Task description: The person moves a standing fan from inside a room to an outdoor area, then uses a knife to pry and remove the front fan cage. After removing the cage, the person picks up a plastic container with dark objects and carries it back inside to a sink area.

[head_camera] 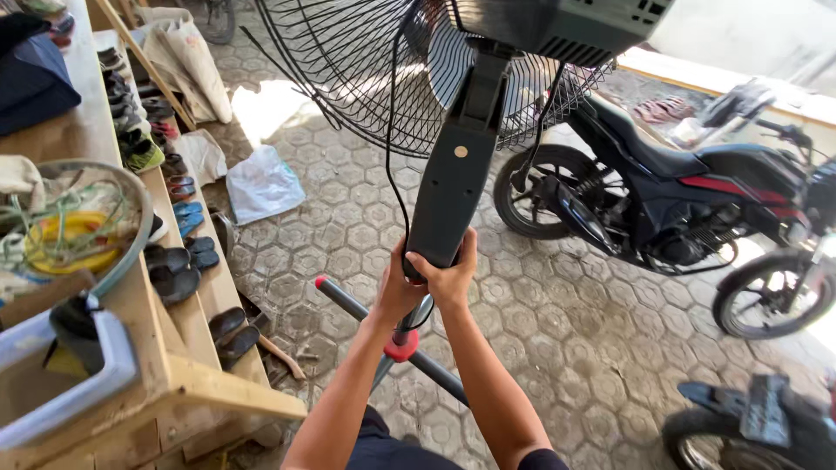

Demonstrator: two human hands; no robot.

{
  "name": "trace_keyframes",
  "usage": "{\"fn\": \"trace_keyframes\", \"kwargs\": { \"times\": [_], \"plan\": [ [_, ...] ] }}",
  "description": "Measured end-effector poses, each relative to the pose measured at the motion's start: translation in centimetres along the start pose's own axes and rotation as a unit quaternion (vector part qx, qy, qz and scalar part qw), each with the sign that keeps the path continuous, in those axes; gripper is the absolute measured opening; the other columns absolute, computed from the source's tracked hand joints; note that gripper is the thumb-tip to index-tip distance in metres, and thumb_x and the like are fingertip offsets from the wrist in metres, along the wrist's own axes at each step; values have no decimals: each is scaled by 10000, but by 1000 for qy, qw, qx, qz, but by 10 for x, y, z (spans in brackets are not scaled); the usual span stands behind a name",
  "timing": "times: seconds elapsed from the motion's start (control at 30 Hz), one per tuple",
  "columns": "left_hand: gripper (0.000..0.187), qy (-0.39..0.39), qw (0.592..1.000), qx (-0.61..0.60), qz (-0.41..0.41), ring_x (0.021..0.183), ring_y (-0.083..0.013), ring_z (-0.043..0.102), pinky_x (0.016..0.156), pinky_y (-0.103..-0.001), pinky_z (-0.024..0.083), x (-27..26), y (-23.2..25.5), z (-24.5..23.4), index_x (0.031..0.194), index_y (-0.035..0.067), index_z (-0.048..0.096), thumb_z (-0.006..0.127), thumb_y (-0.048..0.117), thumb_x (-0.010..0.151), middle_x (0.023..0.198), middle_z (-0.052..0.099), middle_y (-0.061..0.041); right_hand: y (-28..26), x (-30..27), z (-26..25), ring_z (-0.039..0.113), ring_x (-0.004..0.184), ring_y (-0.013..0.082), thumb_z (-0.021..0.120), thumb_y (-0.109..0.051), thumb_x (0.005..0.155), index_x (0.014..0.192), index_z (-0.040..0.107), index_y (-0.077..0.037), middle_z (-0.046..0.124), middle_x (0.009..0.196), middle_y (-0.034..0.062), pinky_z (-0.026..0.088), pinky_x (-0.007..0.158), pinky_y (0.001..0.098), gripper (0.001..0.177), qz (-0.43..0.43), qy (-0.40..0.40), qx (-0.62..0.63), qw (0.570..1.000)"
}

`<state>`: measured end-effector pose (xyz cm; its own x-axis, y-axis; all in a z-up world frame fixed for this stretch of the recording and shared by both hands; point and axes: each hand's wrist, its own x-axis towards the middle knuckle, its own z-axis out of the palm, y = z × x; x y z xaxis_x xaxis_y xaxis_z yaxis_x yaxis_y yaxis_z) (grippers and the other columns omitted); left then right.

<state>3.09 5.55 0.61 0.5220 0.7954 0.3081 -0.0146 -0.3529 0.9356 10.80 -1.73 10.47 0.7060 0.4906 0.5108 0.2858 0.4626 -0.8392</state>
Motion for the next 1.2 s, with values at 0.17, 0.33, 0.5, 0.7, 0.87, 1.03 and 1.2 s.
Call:
{"fn": "trace_keyframes", "kwargs": {
  "times": [0.17,0.33,0.5,0.7,0.87,1.03,1.2],
  "plan": [
    [1057,21,993,-49,110,1174,-240,660,829,-376,640,108,-18,-6,1565,75,244,898,58,735,1359,591,-189,66,93,38,652,1005,165,963,-163,620,1247,543,-37,653,1080,61,550,899,325,765,-13,-31,13,999],
    [1110,30,989,-74,124,1208,-251,628,835,-369,644,226,-65,-14,1577,75,216,904,55,705,1397,553,-190,146,186,86,657,988,162,969,-168,630,1229,538,-28,661,1066,67,556,897,327,752,-24,-48,28,998],
    [1112,45,985,-41,164,1169,-253,640,795,-355,630,353,-107,-33,1575,72,226,927,65,712,1372,571,-186,209,284,144,664,992,152,965,-180,658,1228,512,-32,659,1075,60,565,895,323,744,-18,-64,56,996],
    [1047,122,972,167,114,1046,-438,689,786,-481,561,487,-130,-70,1523,79,284,909,120,685,1237,676,-243,298,391,223,660,1010,162,978,-181,666,1236,515,-27,653,1093,70,554,915,323,750,-33,-67,59,995],
    [926,135,973,164,93,1111,-435,701,849,-484,570,610,-177,-104,1545,90,296,827,105,786,1222,702,-230,391,477,305,639,1045,166,959,-208,669,1291,512,-23,640,1124,64,542,932,322,788,-29,-68,74,994],
    [959,151,971,164,81,1106,-419,689,856,-463,565,748,-247,-149,1529,78,307,832,65,727,1229,690,-232,491,571,393,622,1050,167,967,-232,669,1298,520,-27,615,1136,56,532,928,325,798,-27,-82,77,993],
    [966,158,972,144,96,1096,-385,707,868,-433,577,875,-308,-198,1524,58,339,811,-12,683,1220,693,-223,569,661,482,622,1043,167,978,-237,665,1284,497,-36,611,1141,73,537,920,322,809,9,-109,114,987]
  ]
}}
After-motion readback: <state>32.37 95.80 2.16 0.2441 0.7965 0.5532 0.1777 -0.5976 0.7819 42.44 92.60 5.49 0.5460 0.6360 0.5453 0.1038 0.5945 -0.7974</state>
